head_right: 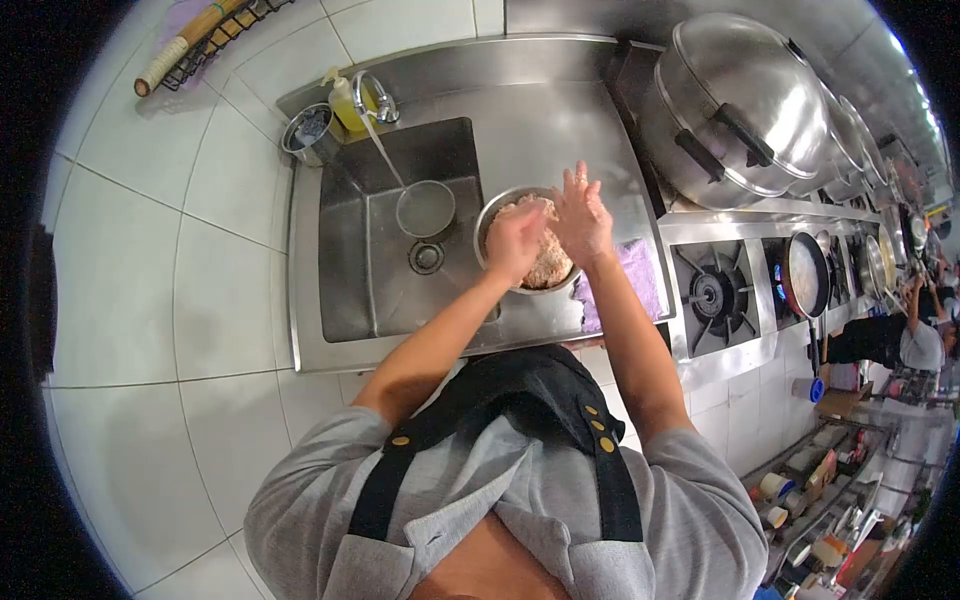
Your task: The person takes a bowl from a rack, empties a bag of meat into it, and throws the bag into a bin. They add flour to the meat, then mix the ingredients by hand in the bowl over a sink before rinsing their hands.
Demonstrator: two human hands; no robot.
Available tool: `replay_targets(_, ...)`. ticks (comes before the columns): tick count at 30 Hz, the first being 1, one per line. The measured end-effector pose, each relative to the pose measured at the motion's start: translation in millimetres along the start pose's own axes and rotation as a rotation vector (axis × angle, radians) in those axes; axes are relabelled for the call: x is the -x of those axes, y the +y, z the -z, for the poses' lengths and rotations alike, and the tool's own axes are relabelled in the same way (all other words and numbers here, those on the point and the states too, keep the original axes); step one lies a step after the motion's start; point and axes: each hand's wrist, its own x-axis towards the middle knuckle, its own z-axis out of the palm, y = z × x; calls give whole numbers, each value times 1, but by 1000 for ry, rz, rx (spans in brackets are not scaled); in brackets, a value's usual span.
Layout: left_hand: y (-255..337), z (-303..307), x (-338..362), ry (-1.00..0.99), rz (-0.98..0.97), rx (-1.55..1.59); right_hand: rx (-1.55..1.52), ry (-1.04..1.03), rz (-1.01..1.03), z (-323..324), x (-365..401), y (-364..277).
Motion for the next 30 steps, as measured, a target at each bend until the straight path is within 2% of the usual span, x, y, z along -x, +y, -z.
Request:
replay_targets(2,16,-11,5,-21,153,65,2,-15,30,4,-11,11)
replay_targets(3,13,-14,12,-190,463,77,181,7,137,6,-19,18)
replay_targets(4,15,-8,8,-188,456,71,359,27,250,5,-29,21)
replay_targets(6,17,5,7,-247,646,132,291,25,254,8,-36,26)
replay_targets(7,-12,-4,13,-163,603,379,444,9,273,-2,-37,26)
replay_targets(8,-9,-2,7,-164,602,375,600,-6,294,-11,-38,25)
replay_targets(9,-7,1,0,-107,719,720,757,-26,317,-19,-38,25)
replay_targets(10,-5,4,-5,-42,823,1069,756,-30,322,-17,-42,24)
replay_targets(11,-4,13,-6,-98,854,1148,923,4,351,-15,-47,23)
replay_targets(13,-1,23,-4,-118,845,1149,1207,88,420,-17,-50,21)
replay_targets(14,1,25,-6,-135,833,1160,1204,87,425,-21,-50,17)
replay_targets(15,4,24,-8,-33,953,1154,1313,106,375,-24,-47,13)
replay_targets(16,0,24,-8,-35,955,1151,1420,128,319,-27,-42,12)
replay_targets(17,-5,24,-9,-88,990,1130,1420,129,318,-29,-39,13)
replay_targets(19,-16,27,-17,-146,1023,1110,1715,15,437,-34,-33,13)
replay_targets(21,-26,35,-24,-328,1016,918,1809,3,458,-37,-25,2)
replay_targets(22,-23,39,-28,-332,1019,917,1903,-10,479,-38,-22,-4)
replay_targets(25,-10,43,-39,-521,963,662,1967,-98,507,-33,-17,-12)
replay_targets(29,-15,44,-42,-658,891,541,1983,-138,471,-30,-9,-22)
replay_targets(30,-14,44,-39,-633,761,269,2005,-122,451,-30,-4,-25)
